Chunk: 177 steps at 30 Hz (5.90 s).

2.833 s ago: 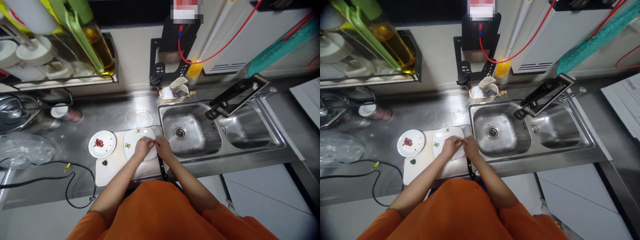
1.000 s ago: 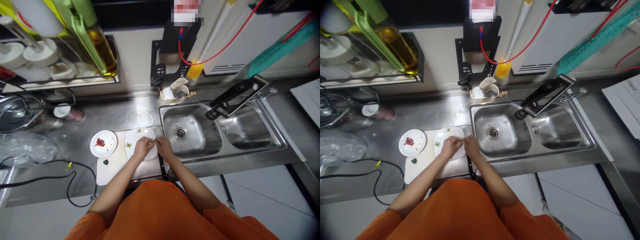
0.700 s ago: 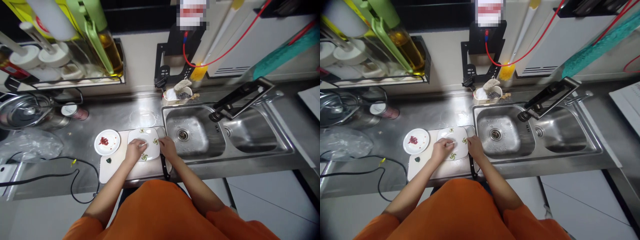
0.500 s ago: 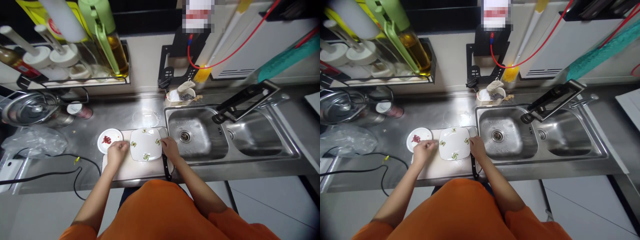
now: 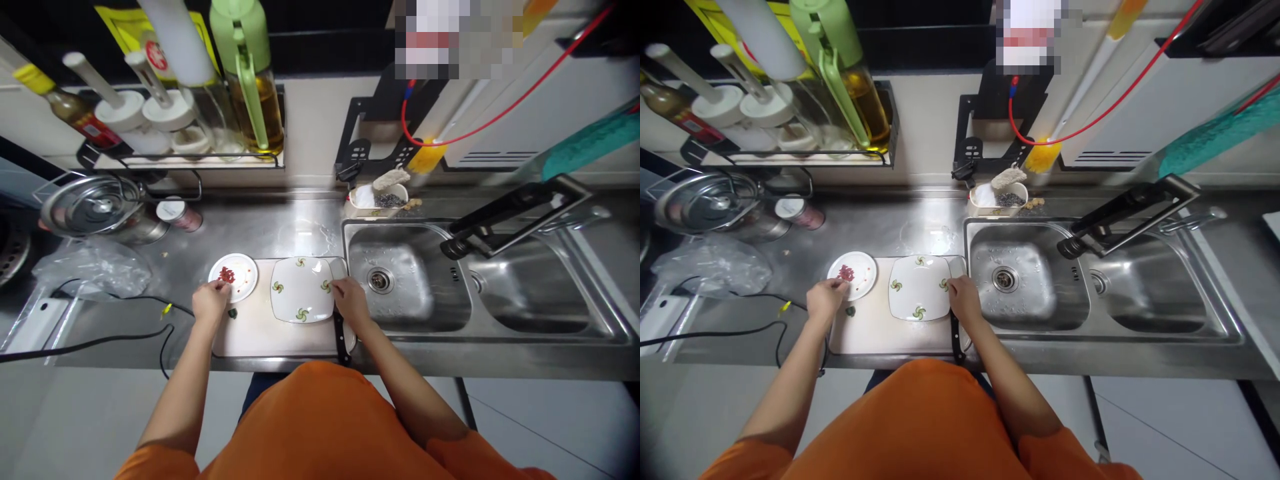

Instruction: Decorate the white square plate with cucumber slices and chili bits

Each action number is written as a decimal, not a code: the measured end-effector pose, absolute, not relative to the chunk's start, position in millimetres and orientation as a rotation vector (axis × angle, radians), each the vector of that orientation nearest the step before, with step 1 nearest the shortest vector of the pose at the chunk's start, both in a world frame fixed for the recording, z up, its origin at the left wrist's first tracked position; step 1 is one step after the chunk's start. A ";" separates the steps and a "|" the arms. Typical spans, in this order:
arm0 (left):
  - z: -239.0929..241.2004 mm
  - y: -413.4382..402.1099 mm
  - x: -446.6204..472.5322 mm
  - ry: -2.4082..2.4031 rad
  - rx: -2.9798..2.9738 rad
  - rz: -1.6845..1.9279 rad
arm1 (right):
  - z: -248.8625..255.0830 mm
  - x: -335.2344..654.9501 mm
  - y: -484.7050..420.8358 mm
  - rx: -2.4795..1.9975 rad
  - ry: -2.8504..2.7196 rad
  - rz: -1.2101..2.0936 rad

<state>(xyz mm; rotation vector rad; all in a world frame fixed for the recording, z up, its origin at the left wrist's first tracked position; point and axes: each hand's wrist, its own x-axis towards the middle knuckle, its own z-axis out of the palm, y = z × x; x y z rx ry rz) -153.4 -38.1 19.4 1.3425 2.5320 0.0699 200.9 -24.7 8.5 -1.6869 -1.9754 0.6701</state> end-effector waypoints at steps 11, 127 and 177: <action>16.2 -30.9 -154.6 2.530 1.428 0.058 | 7.1 202.4 -28.6 -1.731 -1.972 0.677; -2.7 -94.9 -16.0 1.572 1.917 0.568 | -5.3 150.6 -70.7 -1.495 -2.236 0.999; -11.1 -110.9 -46.6 1.920 1.118 0.794 | 14.4 203.8 -70.8 -1.894 -1.814 0.944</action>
